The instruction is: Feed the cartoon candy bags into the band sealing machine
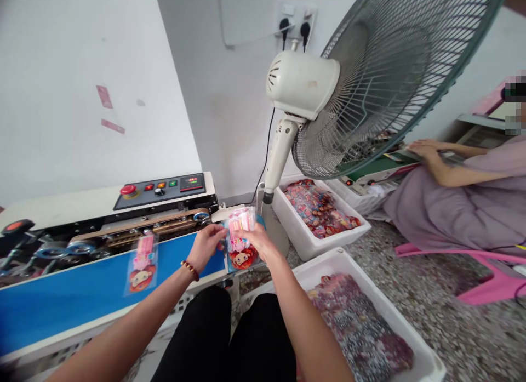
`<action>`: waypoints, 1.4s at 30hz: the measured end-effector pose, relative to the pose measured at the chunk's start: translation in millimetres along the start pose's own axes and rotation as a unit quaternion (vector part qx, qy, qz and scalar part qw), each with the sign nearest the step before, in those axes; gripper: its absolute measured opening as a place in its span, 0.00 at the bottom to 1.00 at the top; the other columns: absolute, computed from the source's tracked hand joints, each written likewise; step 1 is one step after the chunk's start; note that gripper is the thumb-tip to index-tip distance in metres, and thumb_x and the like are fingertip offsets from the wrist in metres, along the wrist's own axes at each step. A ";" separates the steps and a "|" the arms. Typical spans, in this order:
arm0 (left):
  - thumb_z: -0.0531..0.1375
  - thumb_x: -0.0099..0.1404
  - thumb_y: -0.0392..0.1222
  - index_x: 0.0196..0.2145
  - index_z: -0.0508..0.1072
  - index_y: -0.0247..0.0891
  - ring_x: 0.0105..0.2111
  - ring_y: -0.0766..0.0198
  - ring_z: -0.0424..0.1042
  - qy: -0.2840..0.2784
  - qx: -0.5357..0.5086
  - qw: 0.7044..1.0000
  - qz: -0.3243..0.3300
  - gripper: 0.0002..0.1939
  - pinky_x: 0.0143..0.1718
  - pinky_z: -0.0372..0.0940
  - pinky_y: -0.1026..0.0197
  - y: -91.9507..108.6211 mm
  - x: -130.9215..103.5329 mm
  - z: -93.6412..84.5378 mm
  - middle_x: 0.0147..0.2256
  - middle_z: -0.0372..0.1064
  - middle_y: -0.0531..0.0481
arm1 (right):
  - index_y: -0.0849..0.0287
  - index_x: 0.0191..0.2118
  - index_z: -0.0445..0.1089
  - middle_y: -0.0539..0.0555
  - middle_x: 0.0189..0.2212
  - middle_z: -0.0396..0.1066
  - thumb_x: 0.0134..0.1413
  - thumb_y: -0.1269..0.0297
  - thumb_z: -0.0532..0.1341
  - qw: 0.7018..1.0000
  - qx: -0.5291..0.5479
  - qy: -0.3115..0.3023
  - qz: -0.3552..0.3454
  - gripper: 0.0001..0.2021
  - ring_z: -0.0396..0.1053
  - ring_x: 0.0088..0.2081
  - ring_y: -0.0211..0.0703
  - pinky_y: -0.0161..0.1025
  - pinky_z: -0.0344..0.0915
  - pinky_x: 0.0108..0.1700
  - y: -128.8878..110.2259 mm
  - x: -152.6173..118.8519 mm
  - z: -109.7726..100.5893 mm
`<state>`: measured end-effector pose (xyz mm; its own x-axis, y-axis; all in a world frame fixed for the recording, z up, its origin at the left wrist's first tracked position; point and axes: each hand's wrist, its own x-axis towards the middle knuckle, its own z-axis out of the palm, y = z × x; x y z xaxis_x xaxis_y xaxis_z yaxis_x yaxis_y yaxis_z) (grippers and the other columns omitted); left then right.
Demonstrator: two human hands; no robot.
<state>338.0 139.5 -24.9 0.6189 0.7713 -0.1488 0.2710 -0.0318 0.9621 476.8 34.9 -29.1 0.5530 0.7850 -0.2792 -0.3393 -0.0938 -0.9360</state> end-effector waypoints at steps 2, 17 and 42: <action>0.63 0.58 0.49 0.28 0.70 0.39 0.17 0.68 0.65 0.016 -0.049 0.999 -0.014 0.12 0.21 0.57 0.64 0.4 9.3 9.3 0.22 0.68 0.55 | 0.58 0.44 0.78 0.55 0.36 0.82 0.31 0.55 0.78 1.000 0.003 -0.002 -0.007 0.29 0.79 0.42 0.55 0.47 0.72 0.49 0.3 -1.5 -0.8; 0.67 0.56 0.46 0.25 0.67 0.38 0.14 0.68 0.65 0.041 -0.063 0.990 -0.116 0.13 0.16 0.45 0.67 3.3 20.1 -4.8 0.19 0.66 0.56 | 0.58 0.42 0.78 0.56 0.39 0.82 0.31 0.57 0.77 0.999 0.025 0.006 -0.018 0.27 0.79 0.43 0.56 0.49 0.71 0.51 -1.8 -3.6 3.2; 0.60 0.62 0.52 0.31 0.71 0.39 0.16 0.67 0.65 -0.009 0.019 0.999 -0.028 0.13 0.22 0.58 0.64 -10.0 -1.7 -4.6 0.24 0.71 0.54 | 0.60 0.43 0.78 0.56 0.37 0.82 0.29 0.58 0.77 1.000 0.020 0.021 -0.009 0.29 0.79 0.39 0.54 0.46 0.73 0.46 2.8 0.4 5.2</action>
<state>330.8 141.4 -33.2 0.6150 0.7612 -0.2057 0.3321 -0.0135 0.9431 472.2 38.1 -30.7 0.5907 0.7595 -0.2724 -0.3592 -0.0548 -0.9316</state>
